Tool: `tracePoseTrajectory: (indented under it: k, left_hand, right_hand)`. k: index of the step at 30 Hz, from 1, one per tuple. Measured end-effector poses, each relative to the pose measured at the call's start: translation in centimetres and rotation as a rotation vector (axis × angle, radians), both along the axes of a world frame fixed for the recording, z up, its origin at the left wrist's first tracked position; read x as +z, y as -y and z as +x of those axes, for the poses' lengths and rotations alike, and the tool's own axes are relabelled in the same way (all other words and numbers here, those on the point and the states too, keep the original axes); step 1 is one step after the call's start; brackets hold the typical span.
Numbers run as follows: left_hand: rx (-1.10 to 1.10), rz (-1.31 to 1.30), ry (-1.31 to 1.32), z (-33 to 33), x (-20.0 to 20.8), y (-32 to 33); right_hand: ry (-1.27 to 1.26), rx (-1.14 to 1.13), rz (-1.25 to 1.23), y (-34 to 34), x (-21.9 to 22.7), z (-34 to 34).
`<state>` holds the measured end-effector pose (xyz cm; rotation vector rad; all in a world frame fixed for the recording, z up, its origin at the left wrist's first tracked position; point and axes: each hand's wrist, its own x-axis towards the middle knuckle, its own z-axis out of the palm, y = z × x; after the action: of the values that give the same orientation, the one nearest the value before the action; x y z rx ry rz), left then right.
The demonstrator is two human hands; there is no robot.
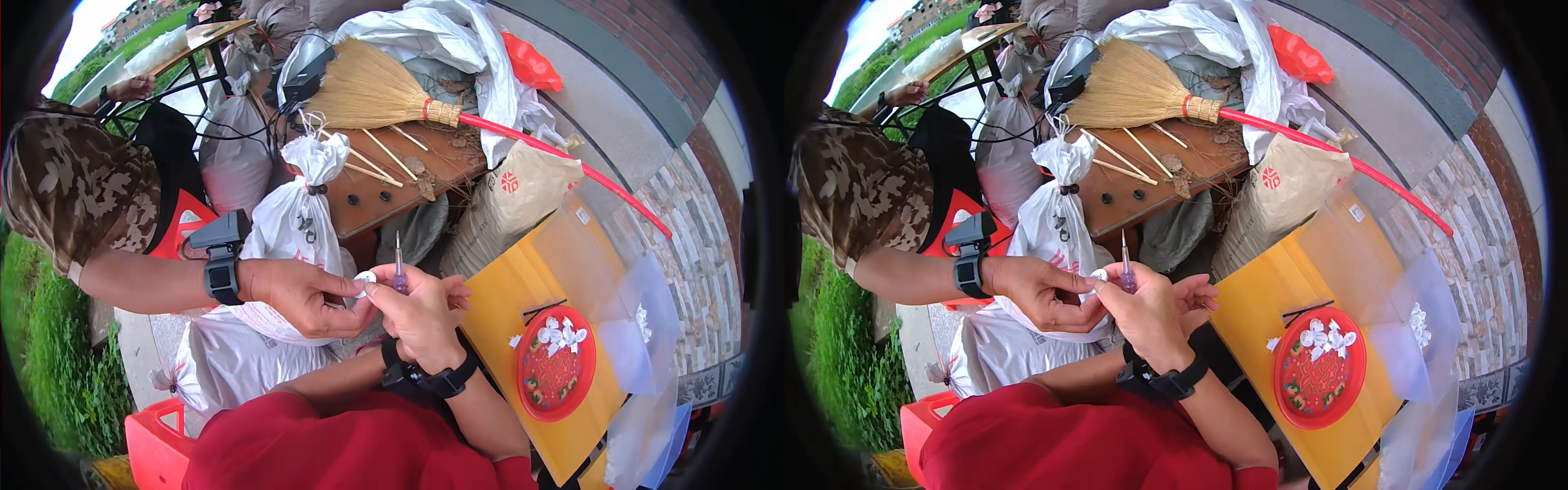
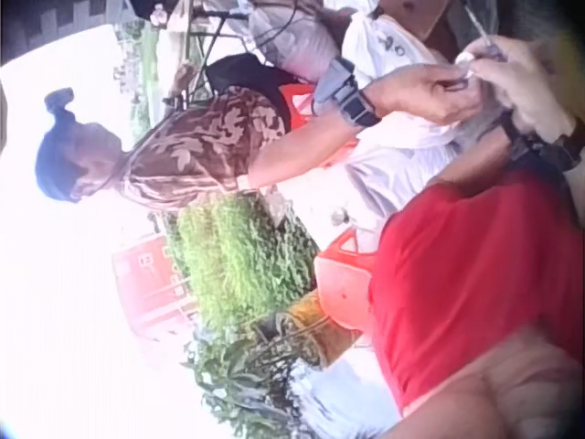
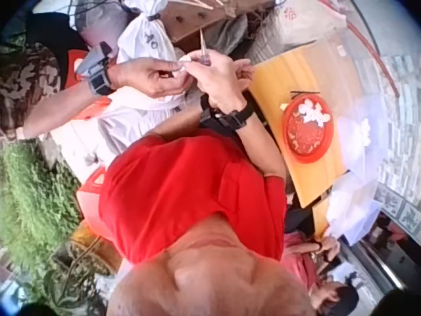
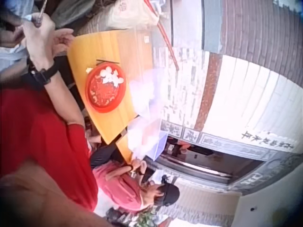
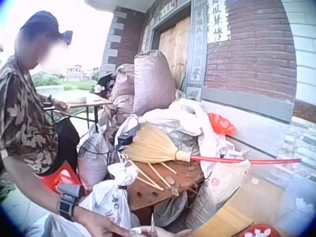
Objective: Assembling small white plastic components by inserting a metal pin or tool into them while working at a table.
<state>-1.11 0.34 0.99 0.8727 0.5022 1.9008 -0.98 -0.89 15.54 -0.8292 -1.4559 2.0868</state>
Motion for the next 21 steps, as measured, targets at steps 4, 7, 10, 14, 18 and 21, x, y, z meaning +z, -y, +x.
tracePoseTrajectory:
  k: [4,7,10,14,18,21]
  left_hand:
    - [-0.029,-0.033,0.030,0.1,-2.0,-0.1]
    - [-0.173,-0.053,0.231,-0.6,-1.7,0.4]
    - [-0.387,0.113,0.484,-0.9,1.7,1.6]
    - [-0.050,0.163,-0.126,-1.5,2.3,0.9]
    - [0.009,-0.287,-0.192,0.1,5.3,0.1]
    - [-0.080,-0.263,-0.151,3.1,5.5,-1.6]
  right_hand:
    - [-0.052,0.056,-0.045,1.4,1.1,-1.6]
    - [-0.063,0.036,-0.076,1.2,0.4,-0.9]
    - [-0.053,-0.086,-0.077,1.2,-0.2,1.4]
    - [-0.111,-0.101,0.032,1.0,-0.4,5.3]
    - [0.078,-0.254,0.121,2.1,0.9,13.0]
    - [0.338,-0.452,0.214,3.7,0.2,20.4]
